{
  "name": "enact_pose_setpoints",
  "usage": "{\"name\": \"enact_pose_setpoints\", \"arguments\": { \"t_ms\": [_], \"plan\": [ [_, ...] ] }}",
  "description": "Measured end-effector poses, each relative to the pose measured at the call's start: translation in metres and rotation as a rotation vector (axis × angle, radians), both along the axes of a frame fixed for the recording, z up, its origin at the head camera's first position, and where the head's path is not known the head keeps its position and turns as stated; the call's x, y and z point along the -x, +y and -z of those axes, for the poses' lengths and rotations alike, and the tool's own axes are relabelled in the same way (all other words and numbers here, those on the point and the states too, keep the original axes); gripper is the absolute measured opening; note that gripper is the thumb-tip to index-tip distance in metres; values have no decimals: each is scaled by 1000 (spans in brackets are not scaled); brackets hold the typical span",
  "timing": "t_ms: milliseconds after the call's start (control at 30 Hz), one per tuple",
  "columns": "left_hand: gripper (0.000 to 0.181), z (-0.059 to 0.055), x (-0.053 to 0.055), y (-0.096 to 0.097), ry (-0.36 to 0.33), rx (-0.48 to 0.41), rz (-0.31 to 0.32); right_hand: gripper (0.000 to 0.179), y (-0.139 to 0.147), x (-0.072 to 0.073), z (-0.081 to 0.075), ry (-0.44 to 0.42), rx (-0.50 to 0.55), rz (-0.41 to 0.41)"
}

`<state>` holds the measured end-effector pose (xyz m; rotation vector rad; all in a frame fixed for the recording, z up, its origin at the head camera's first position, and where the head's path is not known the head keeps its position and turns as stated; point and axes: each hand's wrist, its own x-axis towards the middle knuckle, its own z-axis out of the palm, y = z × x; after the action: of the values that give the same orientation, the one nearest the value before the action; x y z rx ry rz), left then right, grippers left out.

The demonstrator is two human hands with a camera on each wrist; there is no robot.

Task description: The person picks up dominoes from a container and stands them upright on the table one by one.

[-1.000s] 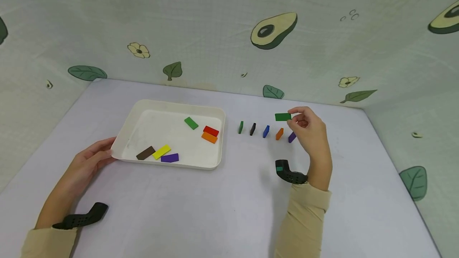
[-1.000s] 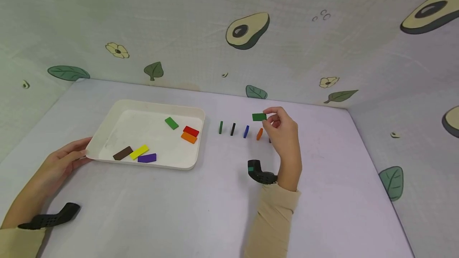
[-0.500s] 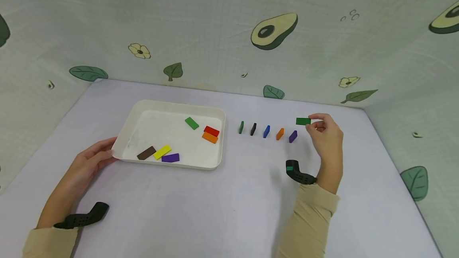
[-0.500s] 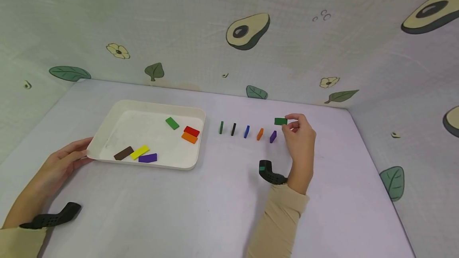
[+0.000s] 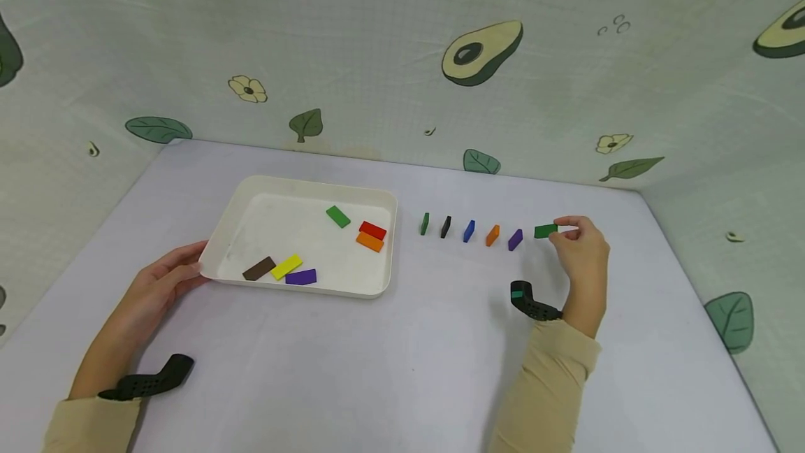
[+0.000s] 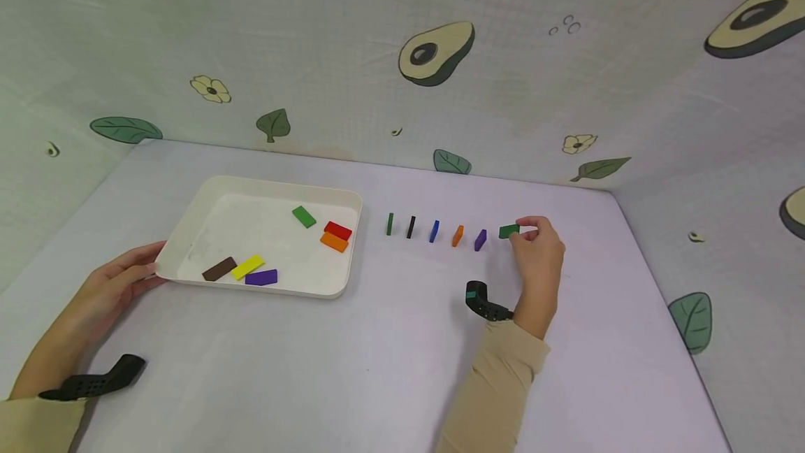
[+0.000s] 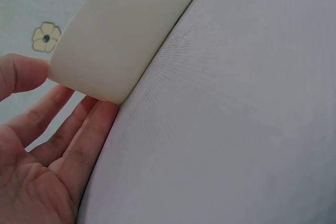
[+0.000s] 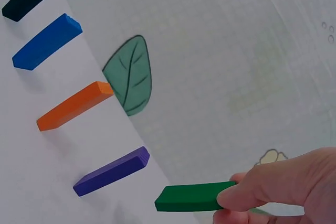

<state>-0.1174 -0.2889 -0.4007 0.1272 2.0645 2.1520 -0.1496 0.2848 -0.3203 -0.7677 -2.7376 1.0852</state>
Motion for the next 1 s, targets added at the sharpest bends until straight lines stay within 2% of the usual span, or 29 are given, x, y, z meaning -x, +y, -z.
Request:
{"name": "enact_pose_setpoints", "arguments": {
  "t_ms": [133, 267, 433, 600, 867, 1000],
  "plan": [
    [38, 1, 1, 0, 7, 1, -4, 40, 2, 0, 2, -86, 25, -17],
    [37, 1, 1, 0, 15, -1, -6, 42, 3, 1, 4, -133, 42, -36],
    [37, 2, 2, 0, 22, -22, 6, 42, 3, 2, 8, -139, 42, -44],
    [36, 3, 2, -1, 18, -20, -9, 41, 3, 4, 12, -145, 42, -41],
    [37, 4, 2, -2, 35, -89, 46, 41, 0, 6, 12, -154, 54, -49],
    [37, 4, 2, -2, 36, -67, 36, 41, -1, 7, 12, -146, 56, -47]
  ]
}}
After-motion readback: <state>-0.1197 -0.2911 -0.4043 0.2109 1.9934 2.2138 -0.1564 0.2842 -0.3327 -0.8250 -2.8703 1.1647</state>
